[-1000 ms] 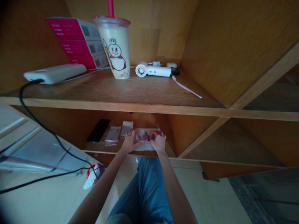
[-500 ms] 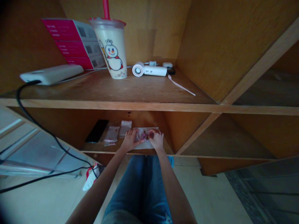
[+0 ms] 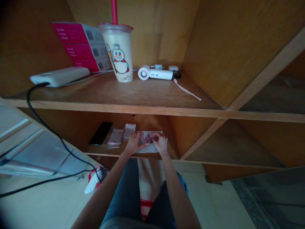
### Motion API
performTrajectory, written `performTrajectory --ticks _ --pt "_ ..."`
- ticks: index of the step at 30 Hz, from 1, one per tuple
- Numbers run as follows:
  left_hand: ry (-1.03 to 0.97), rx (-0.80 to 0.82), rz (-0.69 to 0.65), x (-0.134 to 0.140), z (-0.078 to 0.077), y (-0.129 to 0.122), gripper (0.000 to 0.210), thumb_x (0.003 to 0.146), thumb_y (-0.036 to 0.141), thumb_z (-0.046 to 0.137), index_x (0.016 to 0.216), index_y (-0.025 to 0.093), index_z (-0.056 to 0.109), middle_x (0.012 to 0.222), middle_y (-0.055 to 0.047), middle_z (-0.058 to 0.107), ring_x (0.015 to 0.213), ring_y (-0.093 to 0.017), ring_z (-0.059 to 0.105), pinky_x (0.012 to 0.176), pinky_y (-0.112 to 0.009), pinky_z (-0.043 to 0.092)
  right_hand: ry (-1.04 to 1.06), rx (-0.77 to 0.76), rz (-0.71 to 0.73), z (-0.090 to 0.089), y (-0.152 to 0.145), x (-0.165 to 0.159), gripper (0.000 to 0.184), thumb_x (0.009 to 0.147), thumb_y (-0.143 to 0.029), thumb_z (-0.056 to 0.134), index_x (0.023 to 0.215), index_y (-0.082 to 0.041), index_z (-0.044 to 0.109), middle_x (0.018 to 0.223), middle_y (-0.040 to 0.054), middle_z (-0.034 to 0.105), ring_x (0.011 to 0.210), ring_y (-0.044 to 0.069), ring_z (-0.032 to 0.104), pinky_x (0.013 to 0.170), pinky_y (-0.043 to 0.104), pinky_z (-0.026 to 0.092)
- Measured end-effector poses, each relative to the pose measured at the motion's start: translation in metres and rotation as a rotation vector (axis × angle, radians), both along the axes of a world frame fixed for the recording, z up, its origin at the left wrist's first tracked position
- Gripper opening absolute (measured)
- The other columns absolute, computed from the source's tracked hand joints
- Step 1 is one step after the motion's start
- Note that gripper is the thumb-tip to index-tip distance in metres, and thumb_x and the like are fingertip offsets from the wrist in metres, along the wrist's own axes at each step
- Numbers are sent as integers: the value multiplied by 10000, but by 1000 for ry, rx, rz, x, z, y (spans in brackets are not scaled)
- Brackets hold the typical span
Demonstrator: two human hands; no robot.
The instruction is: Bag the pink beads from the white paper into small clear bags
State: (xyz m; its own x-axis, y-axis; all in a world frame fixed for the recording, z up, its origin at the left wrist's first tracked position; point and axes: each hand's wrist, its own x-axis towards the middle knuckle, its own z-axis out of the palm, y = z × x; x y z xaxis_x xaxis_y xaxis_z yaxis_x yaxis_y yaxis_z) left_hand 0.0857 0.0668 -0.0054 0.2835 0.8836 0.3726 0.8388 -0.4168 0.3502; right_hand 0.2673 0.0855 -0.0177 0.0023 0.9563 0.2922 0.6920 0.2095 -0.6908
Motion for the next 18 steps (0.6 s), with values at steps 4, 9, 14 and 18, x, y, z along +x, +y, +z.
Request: performTrajectory --ticks 4,9,14,18 --pt "-4 1 17 -1 1 -1 567 745 604 473 1098 161 450 1078 -119 548 1022 -261 495 866 -401 372 108 -9 20 -7 4 5 174 699 -216 493 818 -240 618 838 -12 667 754 150 611 756 285 442" --pt "13 5 24 -2 0 -3 560 750 607 464 1090 163 460 1082 -115 548 1026 -256 493 874 -393 368 229 -37 22 -12 7 8 193 701 -234 481 833 -227 622 824 5 665 763 160 608 772 302 446" --pt "27 9 0 0 1 -5 616 720 647 468 1106 167 463 1067 -116 549 1040 -265 480 879 -404 364 396 -51 45 -8 8 9 167 697 -273 495 785 -201 617 842 29 664 809 175 598 789 326 444" --pt "17 -2 -6 1 5 -6 618 712 663 463 1081 168 476 1048 -116 554 1019 -267 492 871 -403 371 632 -55 7 1 11 17 197 689 -332 529 788 -181 608 819 42 658 785 182 604 742 329 462"
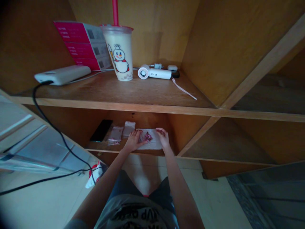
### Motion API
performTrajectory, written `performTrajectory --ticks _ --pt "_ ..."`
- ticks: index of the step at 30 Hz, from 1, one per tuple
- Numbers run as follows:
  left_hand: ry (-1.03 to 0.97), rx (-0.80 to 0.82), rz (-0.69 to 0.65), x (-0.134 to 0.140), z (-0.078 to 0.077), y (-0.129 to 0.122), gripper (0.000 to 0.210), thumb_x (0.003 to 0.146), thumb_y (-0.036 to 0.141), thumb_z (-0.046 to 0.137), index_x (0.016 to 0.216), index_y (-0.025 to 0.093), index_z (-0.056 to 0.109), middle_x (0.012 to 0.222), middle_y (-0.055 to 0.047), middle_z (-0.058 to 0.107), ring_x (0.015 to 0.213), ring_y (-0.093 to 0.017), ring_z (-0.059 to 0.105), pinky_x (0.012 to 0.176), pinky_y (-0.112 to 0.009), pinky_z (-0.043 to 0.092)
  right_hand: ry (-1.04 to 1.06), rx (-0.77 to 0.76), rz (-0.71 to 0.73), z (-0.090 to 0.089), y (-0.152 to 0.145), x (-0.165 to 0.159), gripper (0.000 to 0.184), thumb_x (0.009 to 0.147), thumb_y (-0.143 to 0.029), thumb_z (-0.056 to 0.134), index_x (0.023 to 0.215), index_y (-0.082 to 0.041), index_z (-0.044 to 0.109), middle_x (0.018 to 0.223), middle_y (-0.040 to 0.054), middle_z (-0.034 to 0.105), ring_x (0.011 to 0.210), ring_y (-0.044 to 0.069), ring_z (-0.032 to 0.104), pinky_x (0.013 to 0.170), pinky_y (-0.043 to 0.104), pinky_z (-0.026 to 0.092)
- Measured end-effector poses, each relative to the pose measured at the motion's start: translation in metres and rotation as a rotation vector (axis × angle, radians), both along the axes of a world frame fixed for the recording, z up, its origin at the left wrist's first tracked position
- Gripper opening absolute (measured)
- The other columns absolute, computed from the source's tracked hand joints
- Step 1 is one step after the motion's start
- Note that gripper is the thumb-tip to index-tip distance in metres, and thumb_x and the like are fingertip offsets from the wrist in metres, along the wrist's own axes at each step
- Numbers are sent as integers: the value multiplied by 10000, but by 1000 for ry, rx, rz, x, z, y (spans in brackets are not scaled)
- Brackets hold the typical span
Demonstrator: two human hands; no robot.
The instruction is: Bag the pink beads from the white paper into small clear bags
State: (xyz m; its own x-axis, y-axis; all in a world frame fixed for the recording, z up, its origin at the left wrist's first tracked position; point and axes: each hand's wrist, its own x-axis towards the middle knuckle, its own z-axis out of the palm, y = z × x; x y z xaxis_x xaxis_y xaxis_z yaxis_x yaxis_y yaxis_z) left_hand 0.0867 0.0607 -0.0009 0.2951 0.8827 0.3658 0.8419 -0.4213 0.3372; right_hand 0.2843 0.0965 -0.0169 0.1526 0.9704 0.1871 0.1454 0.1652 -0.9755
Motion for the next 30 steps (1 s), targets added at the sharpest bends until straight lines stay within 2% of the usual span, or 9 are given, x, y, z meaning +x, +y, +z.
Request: performTrajectory --ticks 4,9,13,16,19,22,26,30 --pt "-16 4 4 0 1 0 609 711 658 471 1080 174 472 1061 -116 550 1027 -264 496 870 -403 375 64 27 -33 9 -7 0 207 682 -354 564 798 -187 604 806 41 654 773 186 606 731 335 469" --pt "-2 19 -25 -2 -4 1 618 719 634 486 1111 158 448 1063 -122 552 1026 -271 497 876 -415 370 -119 17 81 14 -29 -35 199 733 -353 519 830 -204 608 826 36 651 785 179 597 739 311 462" --pt "-14 19 -36 -4 -6 -1 546 753 577 488 1109 166 435 1072 -106 550 1036 -258 491 874 -398 371 -158 35 178 12 -37 -61 222 768 -355 483 844 -186 606 776 31 647 739 169 596 707 287 458" --pt "-17 16 -17 -5 -6 -2 526 757 568 488 1099 171 435 1074 -108 548 1022 -255 498 864 -396 374 -231 32 141 10 -32 -61 223 778 -335 463 861 -182 603 799 37 651 721 165 596 685 277 456" --pt "-18 11 3 -5 -4 -2 536 752 584 480 1091 172 433 1060 -114 554 996 -257 511 851 -397 378 -393 -3 7 11 -22 -52 213 778 -300 452 868 -194 613 789 40 660 695 165 597 661 271 447" --pt "-26 15 11 -5 -4 -1 541 751 593 475 1089 174 429 1040 -110 563 990 -262 511 839 -393 382 -662 -74 -65 16 -11 -45 198 774 -287 470 843 -219 643 815 41 677 751 174 610 693 279 426" --pt "-33 18 10 -5 -6 0 545 753 595 471 1097 175 427 1047 -114 562 1002 -265 505 845 -398 380 -963 -168 -70 25 -1 -44 192 759 -311 508 818 -233 674 824 52 692 801 189 616 755 311 393" --pt "-41 3 9 -5 -6 0 539 756 591 470 1095 174 432 1042 -113 563 996 -263 508 847 -400 377 -1091 -207 -35 30 3 -46 205 755 -340 508 781 -243 687 813 62 696 806 205 618 789 349 369"
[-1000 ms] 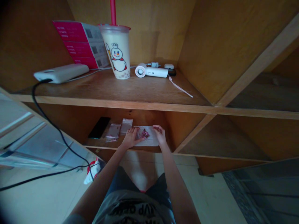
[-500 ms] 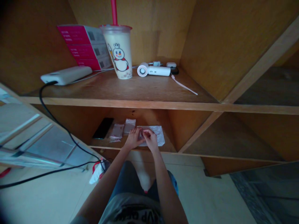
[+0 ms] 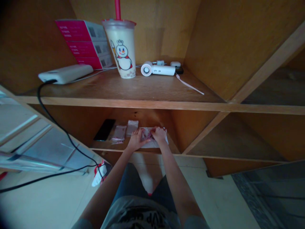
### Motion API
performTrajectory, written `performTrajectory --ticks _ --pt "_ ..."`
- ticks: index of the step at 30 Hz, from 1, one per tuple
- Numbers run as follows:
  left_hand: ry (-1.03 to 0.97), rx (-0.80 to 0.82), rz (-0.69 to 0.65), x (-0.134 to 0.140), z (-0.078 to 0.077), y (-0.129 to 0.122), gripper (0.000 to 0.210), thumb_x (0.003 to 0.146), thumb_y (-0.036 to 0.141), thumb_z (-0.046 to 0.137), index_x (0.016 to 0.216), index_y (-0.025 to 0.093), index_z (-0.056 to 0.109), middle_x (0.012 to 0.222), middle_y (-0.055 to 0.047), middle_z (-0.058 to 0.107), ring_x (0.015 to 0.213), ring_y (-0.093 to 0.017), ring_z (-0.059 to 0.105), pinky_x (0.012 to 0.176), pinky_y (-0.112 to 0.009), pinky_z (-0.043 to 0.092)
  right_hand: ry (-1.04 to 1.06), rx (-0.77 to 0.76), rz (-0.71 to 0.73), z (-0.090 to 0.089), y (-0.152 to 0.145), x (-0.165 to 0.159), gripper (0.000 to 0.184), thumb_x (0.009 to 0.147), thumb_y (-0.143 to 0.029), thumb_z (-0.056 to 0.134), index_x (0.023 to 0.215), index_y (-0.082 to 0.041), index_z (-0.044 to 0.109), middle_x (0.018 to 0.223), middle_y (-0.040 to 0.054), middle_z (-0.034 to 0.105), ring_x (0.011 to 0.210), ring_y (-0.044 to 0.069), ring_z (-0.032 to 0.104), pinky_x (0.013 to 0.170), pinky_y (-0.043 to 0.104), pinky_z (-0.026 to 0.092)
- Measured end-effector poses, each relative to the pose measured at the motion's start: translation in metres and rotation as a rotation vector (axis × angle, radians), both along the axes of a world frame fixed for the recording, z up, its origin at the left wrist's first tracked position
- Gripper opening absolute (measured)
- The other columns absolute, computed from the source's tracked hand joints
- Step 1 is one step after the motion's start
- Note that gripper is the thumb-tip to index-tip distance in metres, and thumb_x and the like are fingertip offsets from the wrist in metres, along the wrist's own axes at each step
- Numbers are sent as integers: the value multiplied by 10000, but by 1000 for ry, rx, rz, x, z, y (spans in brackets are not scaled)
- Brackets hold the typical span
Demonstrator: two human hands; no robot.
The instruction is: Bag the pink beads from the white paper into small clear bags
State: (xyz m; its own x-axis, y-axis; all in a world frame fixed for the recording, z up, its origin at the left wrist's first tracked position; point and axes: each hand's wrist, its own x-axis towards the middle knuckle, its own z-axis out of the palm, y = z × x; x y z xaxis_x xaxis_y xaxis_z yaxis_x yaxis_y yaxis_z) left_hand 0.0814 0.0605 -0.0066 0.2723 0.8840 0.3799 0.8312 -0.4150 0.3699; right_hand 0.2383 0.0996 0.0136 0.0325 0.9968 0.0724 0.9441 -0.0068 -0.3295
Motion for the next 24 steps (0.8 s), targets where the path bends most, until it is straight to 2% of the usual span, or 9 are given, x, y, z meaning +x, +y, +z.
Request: performTrajectory --ticks 5,10,14,17,21,24 --pt "-7 -7 9 -1 1 0 551 756 596 464 1101 168 427 1062 -116 558 1007 -267 501 855 -406 373 -15 -24 45 2 0 -3 201 733 -349 521 765 -248 692 808 68 697 826 229 614 815 388 335" --pt "-4 -15 16 -1 1 0 539 753 601 464 1085 176 441 1058 -115 557 1023 -264 499 865 -406 371 -30 -37 33 3 1 -8 200 734 -290 503 759 -223 690 805 78 692 812 236 612 806 397 325" --pt "-12 -16 20 -1 0 1 541 750 595 474 1087 174 434 1050 -114 560 1010 -262 506 858 -403 375 32 14 20 5 -3 -7 200 750 -300 498 761 -229 685 805 66 693 811 225 608 806 388 330" --pt "-26 -14 20 -2 1 1 535 755 584 476 1097 176 426 1052 -111 559 1003 -258 507 853 -398 377 220 80 -4 4 -17 -3 193 760 -343 505 777 -246 671 820 31 693 816 210 608 782 355 362" --pt "-23 -18 11 -1 1 1 525 755 565 487 1101 174 427 1048 -108 555 1001 -257 503 851 -397 374 575 81 -12 -6 -42 -2 257 768 -432 493 753 -232 653 730 17 685 682 178 619 659 284 425" --pt "-7 -25 -14 -1 1 0 516 752 542 504 1104 173 428 1054 -104 552 996 -259 498 850 -397 371 706 94 19 -17 -54 -7 254 744 -443 518 761 -227 651 818 28 690 722 186 623 662 281 446"
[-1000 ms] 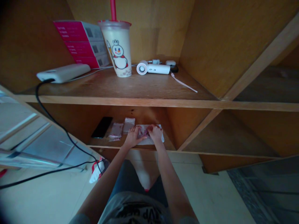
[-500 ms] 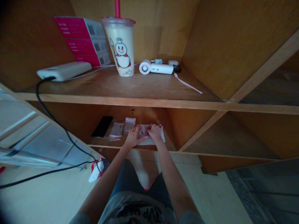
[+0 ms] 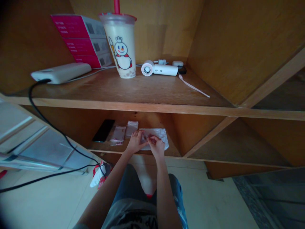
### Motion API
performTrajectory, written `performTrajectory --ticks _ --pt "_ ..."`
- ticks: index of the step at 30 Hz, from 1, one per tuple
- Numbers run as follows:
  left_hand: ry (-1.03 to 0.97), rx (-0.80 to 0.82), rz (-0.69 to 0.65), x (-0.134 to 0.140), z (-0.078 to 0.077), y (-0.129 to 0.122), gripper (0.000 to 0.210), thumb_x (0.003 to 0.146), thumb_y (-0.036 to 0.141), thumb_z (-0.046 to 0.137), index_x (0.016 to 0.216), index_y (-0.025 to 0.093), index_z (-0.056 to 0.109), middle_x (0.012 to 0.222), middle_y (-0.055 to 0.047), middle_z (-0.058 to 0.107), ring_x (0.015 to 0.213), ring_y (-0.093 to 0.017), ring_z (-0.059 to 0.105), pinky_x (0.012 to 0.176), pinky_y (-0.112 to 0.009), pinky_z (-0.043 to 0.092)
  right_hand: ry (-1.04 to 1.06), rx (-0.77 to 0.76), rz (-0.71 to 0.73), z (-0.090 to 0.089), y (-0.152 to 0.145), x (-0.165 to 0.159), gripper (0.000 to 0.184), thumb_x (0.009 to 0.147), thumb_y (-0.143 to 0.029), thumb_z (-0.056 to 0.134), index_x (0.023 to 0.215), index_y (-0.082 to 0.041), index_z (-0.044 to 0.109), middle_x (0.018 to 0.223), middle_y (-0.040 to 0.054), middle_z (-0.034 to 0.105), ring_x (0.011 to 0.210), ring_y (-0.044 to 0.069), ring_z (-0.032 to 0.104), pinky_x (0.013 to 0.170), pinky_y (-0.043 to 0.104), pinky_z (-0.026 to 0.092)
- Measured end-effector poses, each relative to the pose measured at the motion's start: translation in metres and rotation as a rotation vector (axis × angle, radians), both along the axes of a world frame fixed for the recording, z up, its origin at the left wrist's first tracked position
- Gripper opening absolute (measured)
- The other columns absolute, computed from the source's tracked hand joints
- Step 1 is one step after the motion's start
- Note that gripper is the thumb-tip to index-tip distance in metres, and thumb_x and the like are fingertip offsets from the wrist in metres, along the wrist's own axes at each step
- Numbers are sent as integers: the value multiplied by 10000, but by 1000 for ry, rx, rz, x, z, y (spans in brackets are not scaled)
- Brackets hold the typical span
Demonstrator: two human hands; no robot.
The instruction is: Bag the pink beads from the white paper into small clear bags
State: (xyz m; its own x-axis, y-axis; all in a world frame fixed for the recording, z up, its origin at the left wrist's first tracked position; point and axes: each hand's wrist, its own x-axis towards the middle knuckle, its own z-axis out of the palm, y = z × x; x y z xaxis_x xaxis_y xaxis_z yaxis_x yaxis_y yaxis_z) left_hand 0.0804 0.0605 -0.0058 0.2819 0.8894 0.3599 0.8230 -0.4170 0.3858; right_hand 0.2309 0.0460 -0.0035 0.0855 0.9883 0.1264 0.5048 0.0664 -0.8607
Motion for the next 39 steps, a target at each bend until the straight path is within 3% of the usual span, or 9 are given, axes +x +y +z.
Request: performTrajectory --ticks 5,15,20,24,30,39 --pt "4 -2 -17 0 -2 0 486 741 462 550 1108 169 424 1062 -97 549 992 -258 495 849 -386 372 75 -33 -3 -9 1 -10 234 732 -407 525 727 -202 639 738 34 675 674 184 608 651 285 451" --pt "-26 -35 7 1 -3 4 416 734 362 577 1084 181 440 1061 -90 554 1005 -246 503 859 -383 370 160 7 127 3 16 -19 217 753 -359 504 711 -181 621 676 35 650 633 168 588 597 263 432" --pt "-53 -41 2 2 -3 5 432 738 391 572 1091 180 438 1063 -98 553 1012 -249 506 867 -387 362 193 86 108 7 19 -19 226 762 -390 525 742 -183 613 714 33 651 652 159 588 615 257 437" --pt "-58 -30 0 2 -3 6 432 732 366 581 1091 176 433 1061 -93 557 997 -250 511 861 -383 364 149 98 70 9 21 -22 249 747 -430 549 734 -188 602 691 26 642 607 152 575 586 252 428" --pt "-104 2 -1 0 -3 6 425 739 347 574 1089 152 434 1057 -106 571 983 -254 517 846 -373 373 85 67 144 12 14 -27 349 822 -464 445 724 -184 629 657 31 640 615 159 580 575 251 413" --pt "-146 -12 42 1 -3 6 409 718 260 562 1098 159 450 991 -102 585 946 -252 532 825 -378 389 91 140 246 4 6 -28 279 803 -434 501 785 -192 640 768 47 652 693 167 593 613 262 449"
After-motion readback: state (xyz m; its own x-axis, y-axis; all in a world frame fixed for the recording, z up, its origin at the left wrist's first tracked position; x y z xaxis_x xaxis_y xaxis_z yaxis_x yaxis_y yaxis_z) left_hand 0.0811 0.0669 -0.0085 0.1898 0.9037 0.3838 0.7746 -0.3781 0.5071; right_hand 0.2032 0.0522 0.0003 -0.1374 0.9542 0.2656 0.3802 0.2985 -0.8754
